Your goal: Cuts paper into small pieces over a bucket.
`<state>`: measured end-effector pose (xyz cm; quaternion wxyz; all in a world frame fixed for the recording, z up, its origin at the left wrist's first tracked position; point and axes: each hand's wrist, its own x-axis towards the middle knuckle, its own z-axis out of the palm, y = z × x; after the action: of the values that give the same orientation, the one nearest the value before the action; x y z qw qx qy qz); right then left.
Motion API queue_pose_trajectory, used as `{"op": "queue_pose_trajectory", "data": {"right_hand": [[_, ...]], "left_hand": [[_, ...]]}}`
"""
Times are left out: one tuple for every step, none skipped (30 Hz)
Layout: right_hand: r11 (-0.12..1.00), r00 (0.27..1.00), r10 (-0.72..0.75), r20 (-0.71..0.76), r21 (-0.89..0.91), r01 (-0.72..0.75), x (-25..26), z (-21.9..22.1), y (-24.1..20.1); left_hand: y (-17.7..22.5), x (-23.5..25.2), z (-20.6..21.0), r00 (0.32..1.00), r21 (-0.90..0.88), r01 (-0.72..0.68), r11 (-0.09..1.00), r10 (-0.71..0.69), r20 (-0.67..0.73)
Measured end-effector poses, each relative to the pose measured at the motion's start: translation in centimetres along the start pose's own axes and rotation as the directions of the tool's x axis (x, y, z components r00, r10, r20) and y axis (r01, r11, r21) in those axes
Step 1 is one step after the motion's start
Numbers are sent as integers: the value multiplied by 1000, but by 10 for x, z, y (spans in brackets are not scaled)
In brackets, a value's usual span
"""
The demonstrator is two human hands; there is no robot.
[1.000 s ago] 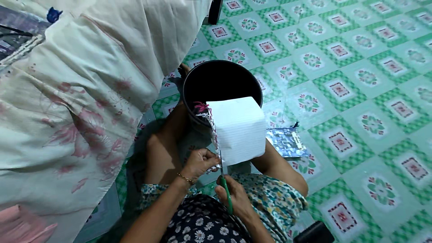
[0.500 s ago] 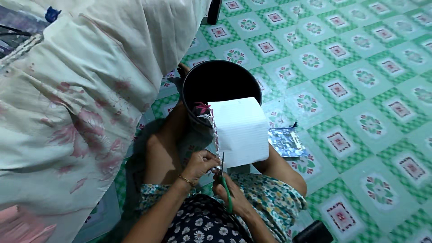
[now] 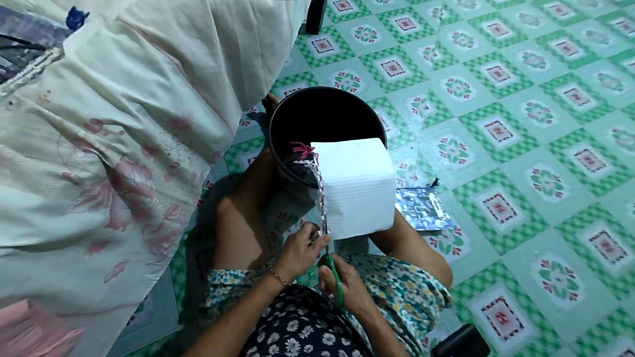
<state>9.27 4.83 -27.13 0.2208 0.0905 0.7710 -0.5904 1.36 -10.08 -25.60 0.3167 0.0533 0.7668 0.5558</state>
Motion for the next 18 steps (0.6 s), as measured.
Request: {"op": "queue_pose_trajectory", "data": {"right_hand": [[999, 999, 15, 40, 34, -16, 0, -2, -3], [998, 997, 25, 75, 49, -29, -1, -5, -4], [998, 994, 29, 103, 57, -35, -1, -7, -5], [997, 991, 27, 130, 67, -36, -1, -10, -3], [996, 988, 16, 153, 85, -29, -2, -12, -1], [994, 984, 3, 176, 106, -22, -2, -14, 1], [993, 982, -10, 188, 120, -13, -2, -15, 2], [993, 982, -18, 189, 119, -5, -3, -16, 3], [994, 983, -28, 181, 109, 8, -4, -16, 3], [995, 985, -39, 167, 100, 22, -5, -15, 4], [995, 987, -51, 152, 96, 36, -5, -13, 5], [994, 988, -64, 139, 99, 50, -5, -11, 7], [992, 988, -78, 130, 106, 64, -6, -9, 8], [991, 989, -90, 118, 114, 76, -6, -6, 9], [989, 991, -98, 96, 122, 86, -7, -3, 9], [989, 993, -95, 66, 119, 87, -8, 1, 8], [991, 996, -84, 25, 111, 81, -9, 5, 7], [992, 997, -75, -18, 102, 76, -10, 8, 7]], "left_hand": [[-3, 0, 1, 1000, 27, -22, 999, 22, 10], [-5, 0, 1, 999, 45, -40, 998, 39, 19], [-5, 0, 1, 998, 55, -57, 997, 55, 24], [-4, 0, 1, 997, 56, -71, 996, 70, 24], [-3, -1, 1, 996, 46, -87, 995, 86, 20], [-2, -2, 1, 995, 26, -99, 995, 99, 17], [-2, -2, 1, 994, 3, -109, 994, 109, 17], [-2, -2, 0, 993, -12, -121, 993, 121, 11], [-2, -3, 1, 991, -21, -136, 990, 136, -6], [-3, -3, 2, 989, -26, -148, 989, 147, -22], [-4, -3, 3, 988, -36, -150, 988, 149, -39], [-4, -3, 6, 987, -55, -150, 987, 146, -68], [-5, -4, 9, 984, -81, -151, 985, 143, -105], [-5, -5, 12, 981, -113, -152, 982, 135, -142], [-6, -5, 16, 976, -140, -153, 978, 127, -175], [-7, -5, 19, 972, -156, -158, 975, 125, -200], [-7, -5, 22, 969, -166, -164, 973, 127, -214], [-8, -5, 24, 966, -171, -173, 970, 133, -222]]}}
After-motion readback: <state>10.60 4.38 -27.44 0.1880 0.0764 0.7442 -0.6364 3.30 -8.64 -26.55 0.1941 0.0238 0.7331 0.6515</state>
